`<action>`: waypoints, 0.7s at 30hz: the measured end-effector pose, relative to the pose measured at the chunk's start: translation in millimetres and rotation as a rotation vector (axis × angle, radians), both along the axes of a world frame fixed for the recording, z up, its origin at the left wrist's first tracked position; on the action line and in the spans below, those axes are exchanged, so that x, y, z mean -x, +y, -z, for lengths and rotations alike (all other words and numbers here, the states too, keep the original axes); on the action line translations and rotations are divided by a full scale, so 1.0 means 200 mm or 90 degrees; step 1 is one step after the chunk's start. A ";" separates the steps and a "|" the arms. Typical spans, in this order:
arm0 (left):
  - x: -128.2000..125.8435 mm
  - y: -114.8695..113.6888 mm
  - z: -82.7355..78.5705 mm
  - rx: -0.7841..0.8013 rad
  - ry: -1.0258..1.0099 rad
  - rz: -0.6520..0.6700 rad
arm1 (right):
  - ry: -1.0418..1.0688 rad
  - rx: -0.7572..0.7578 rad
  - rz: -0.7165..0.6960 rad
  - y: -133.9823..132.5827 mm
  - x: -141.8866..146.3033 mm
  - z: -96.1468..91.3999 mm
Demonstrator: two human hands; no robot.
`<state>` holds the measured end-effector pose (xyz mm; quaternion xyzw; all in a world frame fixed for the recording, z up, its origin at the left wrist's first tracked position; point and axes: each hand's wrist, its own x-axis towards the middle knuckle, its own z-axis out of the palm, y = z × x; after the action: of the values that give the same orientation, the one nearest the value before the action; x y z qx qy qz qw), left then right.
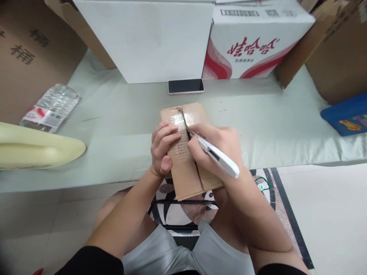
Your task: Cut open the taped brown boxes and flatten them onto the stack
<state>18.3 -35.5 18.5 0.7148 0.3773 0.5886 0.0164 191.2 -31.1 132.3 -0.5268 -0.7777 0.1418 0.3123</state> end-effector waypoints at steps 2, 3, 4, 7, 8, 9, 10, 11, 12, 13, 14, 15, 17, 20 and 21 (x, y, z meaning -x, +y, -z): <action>0.00 0.00 0.00 0.001 0.007 -0.009 | 0.043 -0.027 0.006 -0.03 -0.02 -0.03; 0.00 0.00 0.00 0.002 0.011 -0.014 | 0.064 -0.040 0.021 -0.04 -0.03 -0.04; 0.00 0.00 0.00 0.004 0.014 -0.019 | 0.082 -0.051 0.042 -0.05 -0.04 -0.05; 0.00 0.00 0.00 0.002 0.018 -0.028 | 0.143 -0.079 0.077 -0.04 -0.09 -0.04; 0.00 0.00 0.00 0.000 0.015 -0.028 | 0.182 -0.101 0.067 -0.02 -0.11 -0.03; 0.00 0.00 0.00 -0.005 0.010 -0.026 | 0.231 -0.141 0.060 0.00 -0.13 -0.01; 0.00 0.00 0.00 -0.009 0.003 -0.023 | 0.283 -0.202 0.069 0.03 -0.15 0.01; 0.01 0.01 0.00 -0.011 -0.001 -0.016 | 0.331 -0.270 0.091 0.06 -0.17 0.03; 0.02 0.01 0.00 -0.012 -0.002 -0.008 | 0.368 -0.337 0.129 0.09 -0.19 0.06; 0.04 0.02 0.00 -0.010 0.000 -0.001 | 0.390 -0.385 0.172 0.13 -0.20 0.08; 0.06 0.03 0.00 -0.004 0.005 0.001 | 0.399 -0.397 0.208 0.16 -0.21 0.11; 0.08 0.04 0.01 0.007 0.004 -0.001 | 0.401 -0.379 0.234 0.20 -0.23 0.14; 0.14 0.07 0.02 0.032 -0.026 -0.024 | 0.355 -0.273 0.263 0.25 -0.25 0.22; 0.24 0.12 0.05 0.091 -0.142 -0.089 | 0.156 -0.058 0.294 0.31 -0.30 0.38; 0.26 0.14 0.06 0.122 -0.189 -0.113 | 0.080 0.007 0.293 0.32 -0.31 0.43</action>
<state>-34.6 -7.5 6.4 0.5789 0.4869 0.6481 0.0881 253.4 32.3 46.0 -0.6821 -0.6152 0.1035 0.3816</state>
